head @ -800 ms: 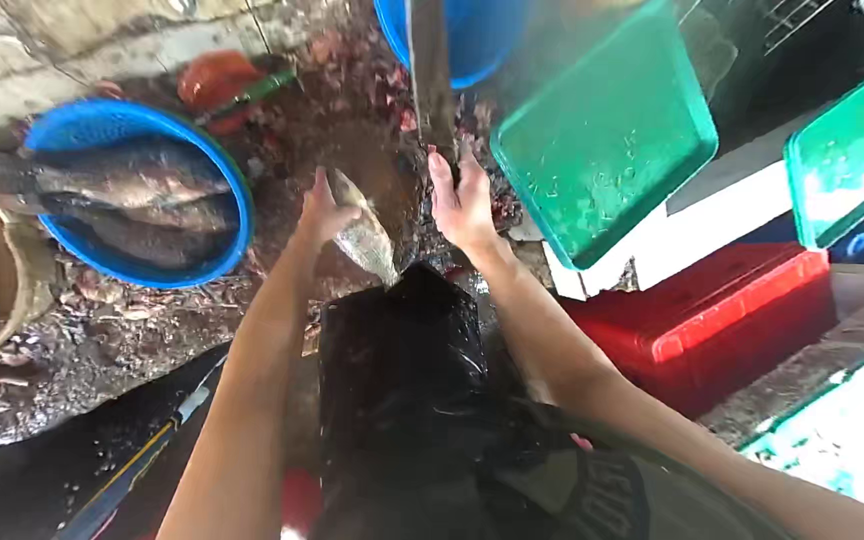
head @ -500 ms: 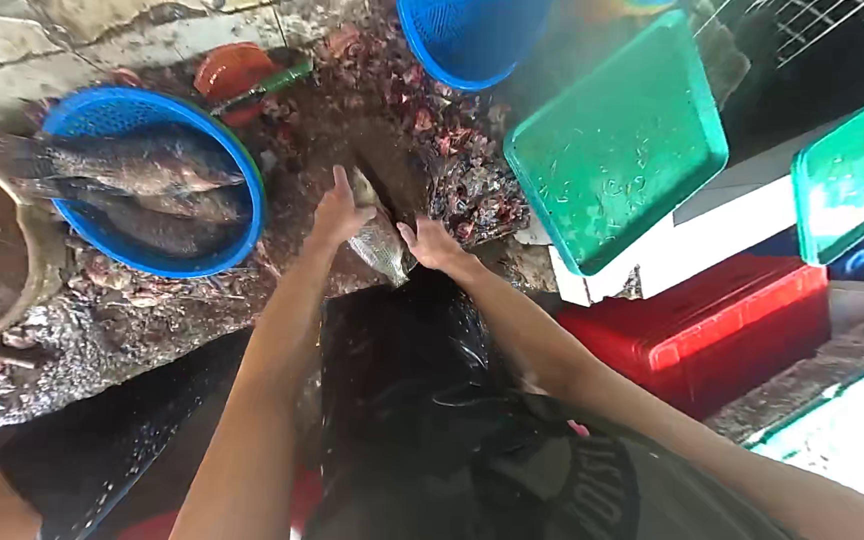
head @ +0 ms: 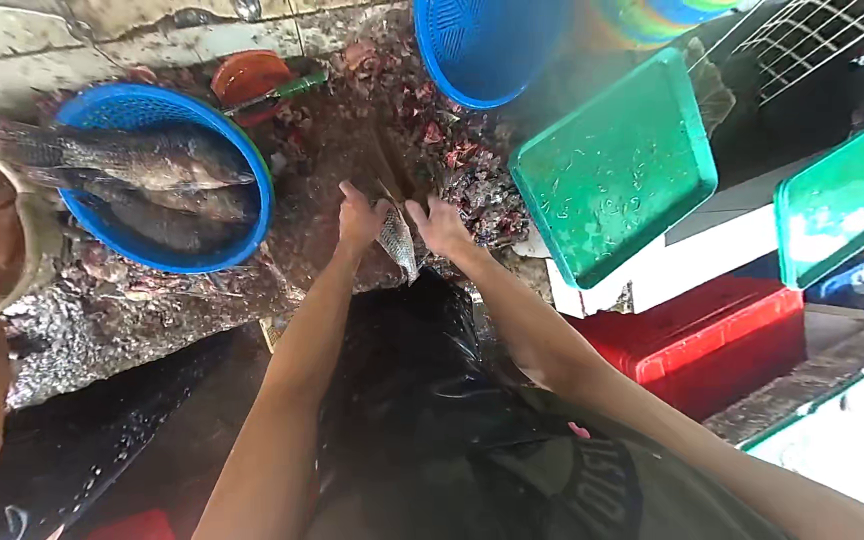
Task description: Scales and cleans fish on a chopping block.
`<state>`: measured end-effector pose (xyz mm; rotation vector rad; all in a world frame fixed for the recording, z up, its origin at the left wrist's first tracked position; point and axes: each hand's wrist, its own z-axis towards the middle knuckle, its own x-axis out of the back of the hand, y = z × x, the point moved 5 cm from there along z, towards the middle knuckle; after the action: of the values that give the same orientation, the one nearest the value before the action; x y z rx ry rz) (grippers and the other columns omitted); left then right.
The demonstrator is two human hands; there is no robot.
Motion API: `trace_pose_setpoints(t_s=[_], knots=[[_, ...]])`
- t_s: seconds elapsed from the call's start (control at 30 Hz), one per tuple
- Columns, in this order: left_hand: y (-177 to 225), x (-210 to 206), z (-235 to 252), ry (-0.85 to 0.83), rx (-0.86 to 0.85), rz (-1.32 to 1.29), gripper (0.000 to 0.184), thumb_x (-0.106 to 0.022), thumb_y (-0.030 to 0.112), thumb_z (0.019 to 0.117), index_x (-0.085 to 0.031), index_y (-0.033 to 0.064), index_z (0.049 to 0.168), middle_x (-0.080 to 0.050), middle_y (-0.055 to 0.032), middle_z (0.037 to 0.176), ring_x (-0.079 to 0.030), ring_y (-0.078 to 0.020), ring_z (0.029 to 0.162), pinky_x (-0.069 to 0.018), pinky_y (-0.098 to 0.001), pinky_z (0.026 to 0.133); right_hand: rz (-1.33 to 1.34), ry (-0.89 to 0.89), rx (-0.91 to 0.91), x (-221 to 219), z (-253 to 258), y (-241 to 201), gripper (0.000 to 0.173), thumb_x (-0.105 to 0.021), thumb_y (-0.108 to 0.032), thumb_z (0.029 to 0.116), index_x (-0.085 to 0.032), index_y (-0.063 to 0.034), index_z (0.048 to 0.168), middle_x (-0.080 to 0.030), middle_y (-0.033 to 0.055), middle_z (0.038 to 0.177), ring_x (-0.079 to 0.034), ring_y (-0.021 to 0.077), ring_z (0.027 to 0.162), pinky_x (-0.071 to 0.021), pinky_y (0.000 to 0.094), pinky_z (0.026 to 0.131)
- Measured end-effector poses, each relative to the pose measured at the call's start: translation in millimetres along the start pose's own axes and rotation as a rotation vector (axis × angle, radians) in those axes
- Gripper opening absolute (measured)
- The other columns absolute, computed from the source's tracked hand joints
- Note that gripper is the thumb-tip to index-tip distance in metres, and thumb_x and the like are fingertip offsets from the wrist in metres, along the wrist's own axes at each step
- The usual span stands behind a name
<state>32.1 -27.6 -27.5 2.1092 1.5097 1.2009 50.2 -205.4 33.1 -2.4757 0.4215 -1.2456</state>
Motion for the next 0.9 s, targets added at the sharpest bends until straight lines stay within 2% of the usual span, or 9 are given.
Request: trace_pose_setpoints(t_s=[0.13, 0.2, 0.3, 0.43, 0.53, 0.6, 0.67, 0.73, 0.9], knots=[[-3.2, -2.8, 1.1, -0.004, -0.011, -0.012, 0.086, -0.071, 0.038, 0.0952, -0.021, 0.0004, 0.155, -0.067, -0.0283, 0.118, -0.069, -0.0427, 0.11, -0.0551, -0.0602, 0.095, 0.212, 0.503, 0.335, 15.6, -20.2, -5.9, 0.045, -0.047, -0.041, 0.1076, -0.061, 0.0001, 0.12, -0.067, 0.0081, 0.077, -0.068, 0.0189, 0.066, -0.0593, 0.0417, 0.063], [-1.9, -2.6, -2.0, -0.013, 0.006, 0.003, 0.089, -0.069, 0.04, 0.0956, -0.017, 0.0007, 0.156, -0.066, -0.0287, 0.12, -0.068, -0.0427, 0.112, -0.0546, -0.0599, 0.096, 0.063, 0.254, 0.123, -20.1, -13.9, 16.2, 0.055, -0.042, -0.047, 0.1078, -0.058, 0.0005, 0.129, -0.072, 0.0174, 0.094, -0.073, 0.0307, 0.086, -0.0607, 0.0517, 0.079], [8.7, -0.3, -7.9, -0.005, -0.06, 0.115, 0.086, -0.067, 0.039, 0.0967, -0.019, 0.0003, 0.157, -0.063, -0.0291, 0.128, -0.065, -0.0443, 0.117, -0.0536, -0.0623, 0.096, 0.027, -0.085, -0.039, -29.1, -0.3, 28.7, 0.069, -0.038, -0.06, 0.1057, -0.056, -0.0022, 0.139, -0.066, 0.0245, 0.126, -0.064, 0.0397, 0.12, -0.0506, 0.0612, 0.101], [47.6, -13.8, -23.5, 0.069, -0.378, 0.494, 0.073, -0.074, 0.017, 0.0862, -0.046, 0.0096, 0.153, -0.046, -0.0237, 0.154, -0.034, -0.0509, 0.145, -0.0352, -0.0744, 0.106, 0.256, 0.246, 0.14, 14.1, -13.3, 22.9, 0.052, -0.048, -0.05, 0.1063, -0.059, -0.0078, 0.134, -0.07, 0.0116, 0.082, -0.071, 0.0249, 0.069, -0.0616, 0.0489, 0.068], [60.4, -46.0, -29.7, 0.08, -0.304, 0.722, 0.068, -0.068, 0.028, 0.0922, -0.046, -0.0083, 0.146, -0.045, -0.032, 0.149, -0.037, -0.0532, 0.142, -0.0415, -0.0703, 0.103, 0.376, 0.338, 0.147, 45.1, -4.1, 17.1, 0.036, -0.054, -0.039, 0.1006, -0.068, -0.0068, 0.112, -0.067, 0.0075, 0.075, -0.067, 0.0206, 0.061, -0.0583, 0.0451, 0.06], [56.3, -60.4, -30.2, 0.006, -0.22, 0.812, 0.072, -0.072, 0.013, 0.0883, -0.039, -0.0154, 0.145, -0.039, -0.037, 0.15, -0.036, -0.0548, 0.141, -0.0387, -0.0694, 0.107, 0.285, 0.335, 0.083, 56.6, -3.4, 9.8, 0.048, -0.048, -0.051, 0.1048, -0.069, -0.0085, 0.104, -0.066, 0.0087, 0.078, -0.067, 0.0226, 0.066, -0.0568, 0.0468, 0.063], [53.4, -45.9, -29.0, -0.066, -0.173, 0.761, 0.06, -0.071, 0.004, 0.0864, -0.048, -0.0133, 0.139, -0.047, -0.0363, 0.144, -0.044, -0.0547, 0.135, -0.0434, -0.0691, 0.103, 0.263, 0.35, 0.086, 57.0, 0.5, 5.9, 0.049, -0.044, -0.05, 0.1066, -0.069, -0.0079, 0.102, -0.065, 0.0093, 0.078, -0.066, 0.0238, 0.069, -0.0555, 0.0487, 0.066], [46.5, -10.4, -26.8, -0.082, -0.152, 0.656, 0.047, -0.075, 0.013, 0.0854, -0.062, -0.0028, 0.128, -0.061, -0.0305, 0.13, -0.058, -0.0523, 0.122, -0.0525, -0.0704, 0.09, 0.281, 0.352, 0.112, 51.3, 5.6, 3.1, 0.045, -0.043, -0.044, 0.1071, -0.069, -0.0075, 0.101, -0.065, 0.008, 0.075, -0.066, 0.0226, 0.068, -0.0552, 0.0482, 0.066], [22.7, 29.1, -16.5, 0.086, -0.044, 0.69, 0.051, -0.082, 0.031, 0.0826, -0.064, 0.0032, 0.122, -0.07, -0.0263, 0.112, -0.067, -0.0482, 0.104, -0.0524, -0.0681, 0.084, 0.409, 0.342, 0.208, 47.0, 17.7, -30.1, 0.051, -0.034, -0.046, 0.1099, -0.064, -0.0082, 0.093, -0.056, 0.0049, 0.062, -0.058, 0.0201, 0.05, -0.0531, 0.0432, 0.05]])
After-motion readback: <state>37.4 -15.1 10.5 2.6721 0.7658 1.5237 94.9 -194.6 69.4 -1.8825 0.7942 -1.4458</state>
